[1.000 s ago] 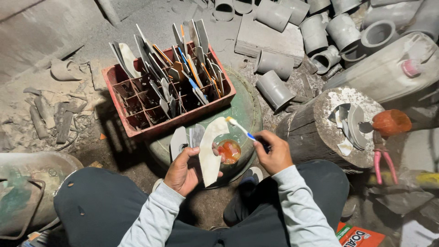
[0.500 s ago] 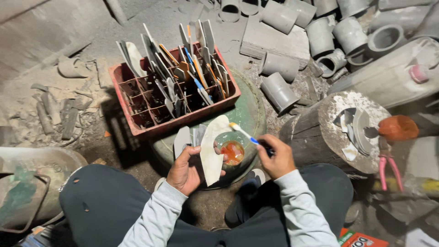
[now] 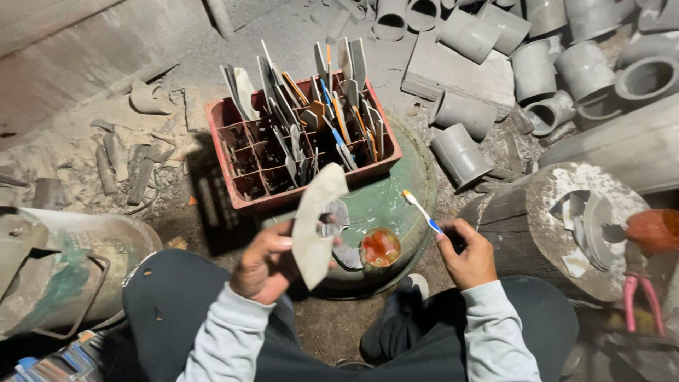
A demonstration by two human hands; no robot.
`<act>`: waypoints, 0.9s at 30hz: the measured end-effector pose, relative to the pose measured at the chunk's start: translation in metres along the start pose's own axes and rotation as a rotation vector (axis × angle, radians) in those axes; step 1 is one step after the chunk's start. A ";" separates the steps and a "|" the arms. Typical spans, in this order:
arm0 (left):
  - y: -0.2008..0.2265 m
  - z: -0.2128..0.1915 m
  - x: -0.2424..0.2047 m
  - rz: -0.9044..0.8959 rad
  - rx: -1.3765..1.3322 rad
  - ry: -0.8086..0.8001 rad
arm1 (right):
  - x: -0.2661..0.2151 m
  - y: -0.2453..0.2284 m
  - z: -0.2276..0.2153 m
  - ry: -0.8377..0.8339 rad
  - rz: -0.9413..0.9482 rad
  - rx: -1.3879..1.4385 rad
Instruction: The person sits on the floor and applies a reddish adhesive to curved white plastic pieces using a toothbrush. They dip the brush into a small container of glue and spread it over the surface of each piece before placing it into a red crate.
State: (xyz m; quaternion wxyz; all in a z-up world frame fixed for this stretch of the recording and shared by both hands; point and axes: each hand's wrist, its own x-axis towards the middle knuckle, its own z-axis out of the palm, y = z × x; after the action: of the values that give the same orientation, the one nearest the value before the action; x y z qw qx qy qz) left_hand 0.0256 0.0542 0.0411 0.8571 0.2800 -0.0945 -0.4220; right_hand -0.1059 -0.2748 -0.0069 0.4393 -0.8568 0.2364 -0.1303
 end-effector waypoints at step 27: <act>0.174 -0.077 0.178 -0.612 2.902 -0.105 | 0.026 -0.014 0.030 -0.185 0.077 -0.180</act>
State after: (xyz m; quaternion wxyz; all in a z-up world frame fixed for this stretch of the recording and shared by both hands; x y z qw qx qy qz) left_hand 0.2842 0.0316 0.0615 -0.2883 0.8638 -0.3921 -0.1305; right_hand -0.0671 -0.2604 -0.0125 0.3854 -0.8914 0.2383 -0.0118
